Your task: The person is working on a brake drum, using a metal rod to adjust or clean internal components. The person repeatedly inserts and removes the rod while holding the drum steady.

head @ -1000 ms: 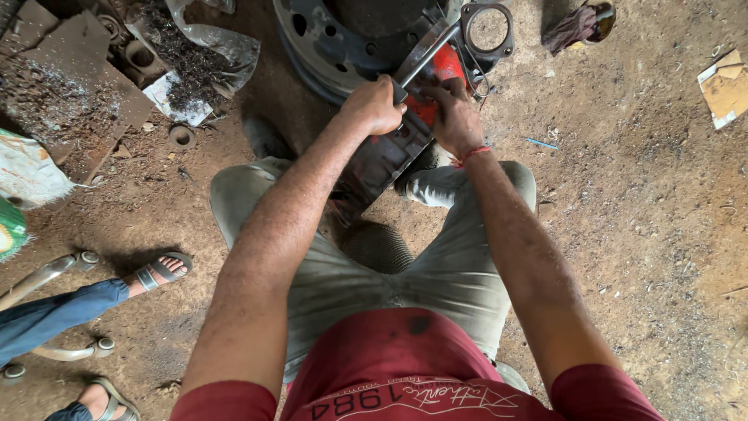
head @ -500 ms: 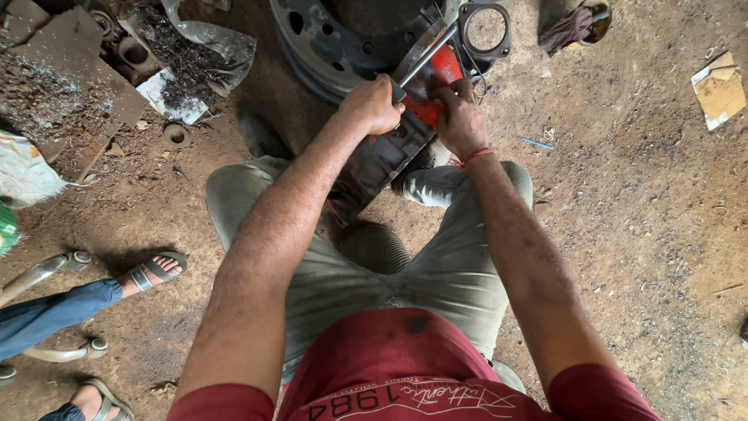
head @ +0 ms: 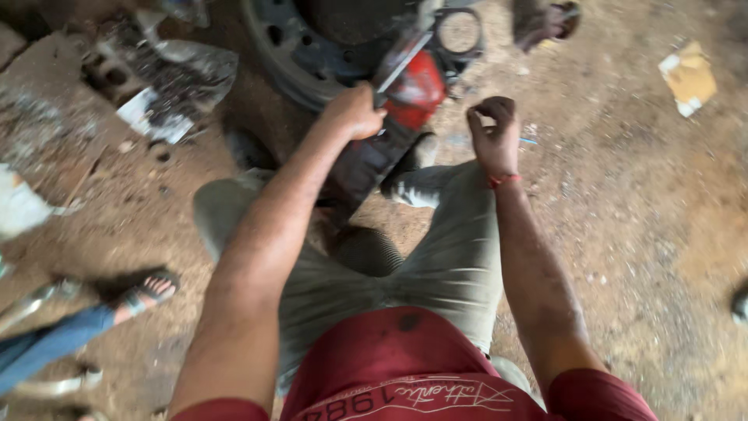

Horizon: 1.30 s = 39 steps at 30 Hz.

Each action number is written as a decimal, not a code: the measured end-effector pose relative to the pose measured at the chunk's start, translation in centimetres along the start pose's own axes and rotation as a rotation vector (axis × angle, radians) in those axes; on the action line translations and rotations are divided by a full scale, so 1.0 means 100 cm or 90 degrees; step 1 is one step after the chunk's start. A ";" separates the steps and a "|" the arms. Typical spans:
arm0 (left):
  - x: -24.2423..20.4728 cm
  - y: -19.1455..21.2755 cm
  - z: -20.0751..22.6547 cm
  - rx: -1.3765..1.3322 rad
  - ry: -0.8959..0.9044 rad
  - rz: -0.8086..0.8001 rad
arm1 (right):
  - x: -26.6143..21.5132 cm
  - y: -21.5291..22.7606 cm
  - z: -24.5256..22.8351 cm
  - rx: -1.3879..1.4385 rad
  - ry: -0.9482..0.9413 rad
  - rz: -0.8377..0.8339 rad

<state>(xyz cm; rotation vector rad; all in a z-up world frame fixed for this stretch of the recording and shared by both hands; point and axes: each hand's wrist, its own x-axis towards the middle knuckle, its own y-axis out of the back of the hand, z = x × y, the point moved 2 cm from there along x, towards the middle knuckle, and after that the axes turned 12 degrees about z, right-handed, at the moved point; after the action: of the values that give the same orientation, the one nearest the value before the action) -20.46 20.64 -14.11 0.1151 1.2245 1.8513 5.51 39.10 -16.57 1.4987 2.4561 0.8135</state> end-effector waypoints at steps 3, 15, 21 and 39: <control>-0.007 0.008 0.000 -0.018 -0.061 0.040 | -0.003 0.088 0.049 -0.049 0.044 0.223; 0.008 0.002 -0.016 0.082 -0.113 0.045 | -0.093 0.244 0.003 0.764 -0.449 0.233; -0.011 0.011 0.002 0.136 0.002 0.004 | -0.091 0.213 -0.018 0.886 -0.426 0.145; 0.001 0.013 -0.008 0.134 -0.116 0.069 | -0.083 0.098 -0.120 0.271 -0.176 -0.081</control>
<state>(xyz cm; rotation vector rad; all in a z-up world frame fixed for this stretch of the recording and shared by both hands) -21.73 20.05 -13.51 0.4650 1.3022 1.7542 12.47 30.99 -2.61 1.4340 2.5751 0.0489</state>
